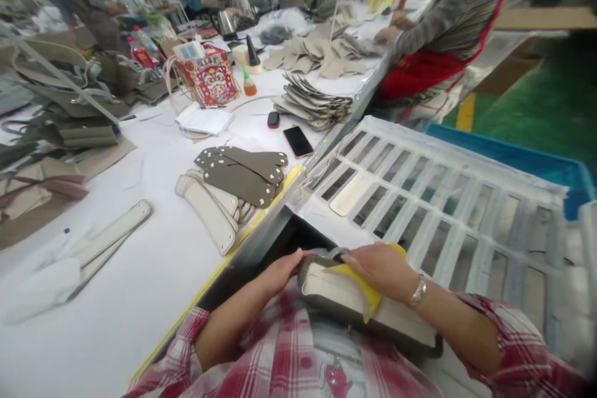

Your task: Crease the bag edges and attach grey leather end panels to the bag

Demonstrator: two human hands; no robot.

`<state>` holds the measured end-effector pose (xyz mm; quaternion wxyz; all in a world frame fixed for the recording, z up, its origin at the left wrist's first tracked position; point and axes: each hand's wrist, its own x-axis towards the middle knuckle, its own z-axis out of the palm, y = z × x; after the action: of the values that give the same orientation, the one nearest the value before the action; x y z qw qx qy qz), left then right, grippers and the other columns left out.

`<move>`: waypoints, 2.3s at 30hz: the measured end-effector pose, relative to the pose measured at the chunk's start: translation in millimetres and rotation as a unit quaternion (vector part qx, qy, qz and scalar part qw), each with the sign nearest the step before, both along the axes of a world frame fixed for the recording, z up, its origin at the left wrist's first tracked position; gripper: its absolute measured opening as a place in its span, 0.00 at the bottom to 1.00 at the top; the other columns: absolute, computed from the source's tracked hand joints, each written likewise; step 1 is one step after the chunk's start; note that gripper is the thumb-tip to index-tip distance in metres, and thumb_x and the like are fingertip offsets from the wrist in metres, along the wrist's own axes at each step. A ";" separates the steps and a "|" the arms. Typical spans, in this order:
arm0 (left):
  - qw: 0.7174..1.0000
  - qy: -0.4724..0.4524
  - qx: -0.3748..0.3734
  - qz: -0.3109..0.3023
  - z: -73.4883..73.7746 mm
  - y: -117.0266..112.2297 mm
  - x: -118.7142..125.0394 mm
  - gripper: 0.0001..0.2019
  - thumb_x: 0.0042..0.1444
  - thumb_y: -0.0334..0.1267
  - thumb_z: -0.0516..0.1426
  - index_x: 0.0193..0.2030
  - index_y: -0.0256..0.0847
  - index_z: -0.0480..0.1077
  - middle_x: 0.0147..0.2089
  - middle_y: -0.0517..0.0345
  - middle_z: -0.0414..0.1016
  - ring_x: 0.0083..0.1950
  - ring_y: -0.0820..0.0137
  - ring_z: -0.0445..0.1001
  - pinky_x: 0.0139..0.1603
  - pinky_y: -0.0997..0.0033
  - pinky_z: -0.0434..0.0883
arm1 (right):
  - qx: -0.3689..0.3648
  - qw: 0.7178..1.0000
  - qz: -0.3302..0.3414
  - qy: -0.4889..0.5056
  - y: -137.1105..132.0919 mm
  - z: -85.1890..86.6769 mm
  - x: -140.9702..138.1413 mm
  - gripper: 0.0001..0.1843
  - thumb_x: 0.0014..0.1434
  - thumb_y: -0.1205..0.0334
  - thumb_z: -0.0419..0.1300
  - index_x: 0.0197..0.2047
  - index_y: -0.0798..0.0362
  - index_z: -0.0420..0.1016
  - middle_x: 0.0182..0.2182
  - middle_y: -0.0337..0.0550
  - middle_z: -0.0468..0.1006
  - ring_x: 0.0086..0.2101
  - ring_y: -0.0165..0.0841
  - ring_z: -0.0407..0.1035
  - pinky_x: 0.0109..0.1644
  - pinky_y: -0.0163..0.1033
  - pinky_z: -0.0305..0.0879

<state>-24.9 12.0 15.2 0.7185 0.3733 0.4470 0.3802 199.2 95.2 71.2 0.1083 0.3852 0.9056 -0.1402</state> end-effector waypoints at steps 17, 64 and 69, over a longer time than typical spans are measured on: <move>0.979 0.149 -0.067 -0.121 13.2 32.2 7.0 0.23 0.37 0.30 0.49 0.43 0.36 0.74 0.31 0.57 0.73 0.27 0.73 0.64 0.26 0.76 0.56 | -0.047 0.935 -0.323 0.140 -85.2 17.8 66.2 0.31 0.62 0.43 0.34 0.34 0.52 0.71 0.35 0.51 0.75 0.35 0.39 0.70 0.39 0.42 0.65; 0.953 -0.295 -0.007 0.067 -31.2 -25.2 14.1 0.37 0.49 0.66 0.49 0.58 0.41 0.62 0.55 0.50 0.68 0.58 0.58 0.63 0.57 0.65 0.61 | -0.536 0.382 -0.558 0.505 -170.6 -42.0 -93.0 0.29 0.32 0.43 0.69 0.31 0.54 0.66 0.24 0.39 0.73 0.26 0.34 0.70 0.28 0.36 0.66; 0.955 -0.288 -0.021 0.069 -27.5 -25.4 13.9 0.37 0.48 0.66 0.49 0.56 0.40 0.63 0.55 0.50 0.67 0.59 0.57 0.61 0.57 0.64 0.61 | -0.544 0.455 -0.513 0.484 -167.6 -51.1 -82.0 0.28 0.41 0.40 0.65 0.33 0.58 0.70 0.27 0.44 0.75 0.25 0.30 0.68 0.29 0.34 0.65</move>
<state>-10.9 -13.4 -12.4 0.7964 0.2012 0.2534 0.5109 117.2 -72.4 20.1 -0.2516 0.5133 0.1905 -0.7981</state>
